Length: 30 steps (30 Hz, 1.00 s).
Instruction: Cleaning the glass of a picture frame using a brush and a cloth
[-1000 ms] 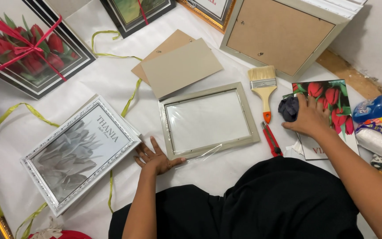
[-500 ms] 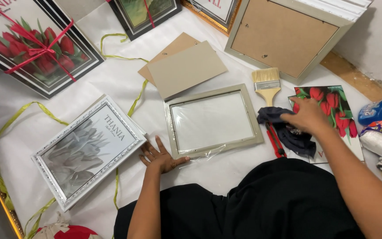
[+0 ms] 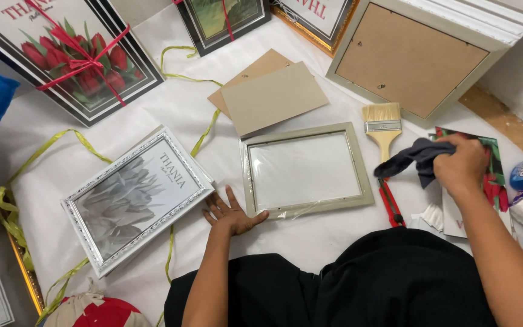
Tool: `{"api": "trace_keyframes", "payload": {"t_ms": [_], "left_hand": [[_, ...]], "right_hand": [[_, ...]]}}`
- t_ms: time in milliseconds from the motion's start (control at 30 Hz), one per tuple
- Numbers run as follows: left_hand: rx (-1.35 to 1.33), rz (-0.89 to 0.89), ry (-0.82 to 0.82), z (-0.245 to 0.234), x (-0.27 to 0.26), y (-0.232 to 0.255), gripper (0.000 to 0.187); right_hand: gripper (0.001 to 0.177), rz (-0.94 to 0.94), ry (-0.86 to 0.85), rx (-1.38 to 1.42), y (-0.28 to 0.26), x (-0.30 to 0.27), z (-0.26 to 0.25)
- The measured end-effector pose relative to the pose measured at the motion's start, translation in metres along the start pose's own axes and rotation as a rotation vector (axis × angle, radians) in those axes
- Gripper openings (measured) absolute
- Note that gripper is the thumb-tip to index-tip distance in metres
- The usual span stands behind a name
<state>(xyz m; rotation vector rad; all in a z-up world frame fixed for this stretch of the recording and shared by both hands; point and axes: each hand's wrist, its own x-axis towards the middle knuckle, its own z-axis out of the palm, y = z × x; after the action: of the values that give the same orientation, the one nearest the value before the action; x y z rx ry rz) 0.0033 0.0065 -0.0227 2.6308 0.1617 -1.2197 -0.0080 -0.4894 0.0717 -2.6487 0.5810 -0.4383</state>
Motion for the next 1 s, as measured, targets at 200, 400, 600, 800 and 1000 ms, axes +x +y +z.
{"api": "trace_keyframes", "payload": {"t_ms": [200, 400, 600, 800, 1000], "left_hand": [[-0.014, 0.023, 0.044, 0.002, -0.004, -0.001, 0.139], [-0.297, 0.055, 0.155, -0.024, -0.040, -0.006, 0.136], [-1.068, 0.398, 0.178, -0.067, -0.135, 0.057, 0.084], [-1.579, 0.839, 0.049, -0.024, -0.107, 0.108, 0.099], [-1.672, 0.591, 0.140, -0.012, -0.074, 0.115, 0.040]], "right_hand": [[0.044, 0.080, 0.020, 1.102, -0.077, 0.003, -0.024], [0.038, 0.200, -0.027, 1.320, -0.174, -0.048, -0.007], [0.026, 0.266, -0.301, 1.469, -0.177, -0.070, 0.020], [0.038, 0.315, -0.667, 1.472, -0.196, -0.084, 0.024], [0.048, 0.301, -0.754, 1.204, -0.197, -0.088, 0.040]]}}
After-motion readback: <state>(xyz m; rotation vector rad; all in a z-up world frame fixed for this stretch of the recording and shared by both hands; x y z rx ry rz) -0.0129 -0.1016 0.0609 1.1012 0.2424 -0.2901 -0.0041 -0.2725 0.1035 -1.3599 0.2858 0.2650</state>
